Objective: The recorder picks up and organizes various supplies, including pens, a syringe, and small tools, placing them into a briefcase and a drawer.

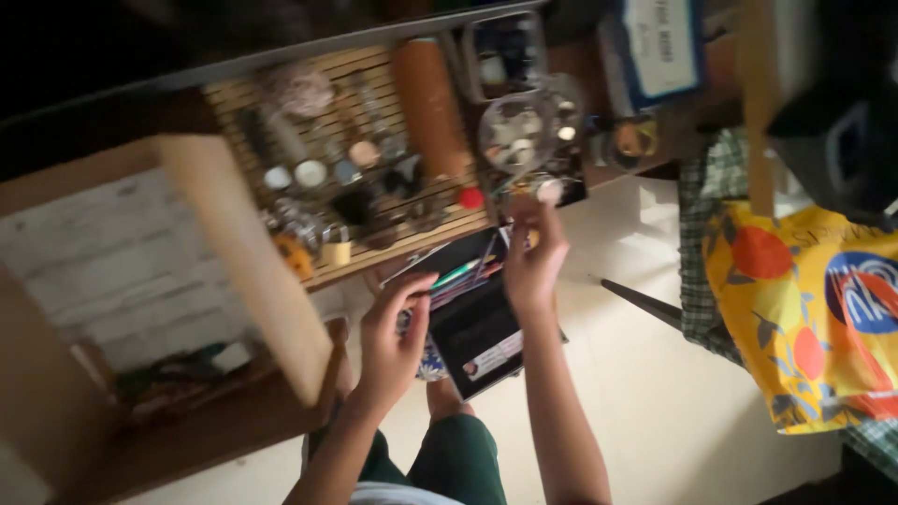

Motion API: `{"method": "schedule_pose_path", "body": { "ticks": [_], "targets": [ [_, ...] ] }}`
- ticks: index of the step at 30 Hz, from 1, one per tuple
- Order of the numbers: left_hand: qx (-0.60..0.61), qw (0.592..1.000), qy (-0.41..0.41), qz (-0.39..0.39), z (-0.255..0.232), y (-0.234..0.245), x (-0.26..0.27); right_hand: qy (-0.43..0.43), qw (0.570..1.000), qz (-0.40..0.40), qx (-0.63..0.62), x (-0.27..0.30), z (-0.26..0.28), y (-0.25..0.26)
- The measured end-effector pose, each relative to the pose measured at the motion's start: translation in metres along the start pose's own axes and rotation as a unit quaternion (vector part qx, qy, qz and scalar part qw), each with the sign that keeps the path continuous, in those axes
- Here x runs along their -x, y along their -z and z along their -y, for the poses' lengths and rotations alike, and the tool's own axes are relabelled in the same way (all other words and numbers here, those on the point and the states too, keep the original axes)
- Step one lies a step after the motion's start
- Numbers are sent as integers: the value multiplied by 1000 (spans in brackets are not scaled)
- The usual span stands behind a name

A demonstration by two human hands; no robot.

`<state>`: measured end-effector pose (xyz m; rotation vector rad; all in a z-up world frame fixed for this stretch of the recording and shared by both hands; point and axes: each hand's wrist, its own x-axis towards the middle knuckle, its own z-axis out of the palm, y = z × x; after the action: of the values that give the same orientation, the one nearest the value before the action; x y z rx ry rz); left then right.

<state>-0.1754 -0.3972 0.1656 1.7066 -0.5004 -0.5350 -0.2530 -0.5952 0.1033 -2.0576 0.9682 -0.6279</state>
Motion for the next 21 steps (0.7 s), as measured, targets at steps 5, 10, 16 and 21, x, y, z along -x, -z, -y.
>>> {"method": "schedule_pose_path", "body": {
  "ticks": [5,10,16,21],
  "targets": [
    [-54,996,40,-51,24,108,34,37,991,122,-31,67,102,-63],
    [-134,970,25,-202,61,238,65,115,966,228,-36,134,176,-125],
    [-245,926,194,-211,111,361,108,255,900,353,13,174,233,-205],
    [-389,918,75,34,161,390,117,362,758,489,234,219,198,-280]
  ]
}}
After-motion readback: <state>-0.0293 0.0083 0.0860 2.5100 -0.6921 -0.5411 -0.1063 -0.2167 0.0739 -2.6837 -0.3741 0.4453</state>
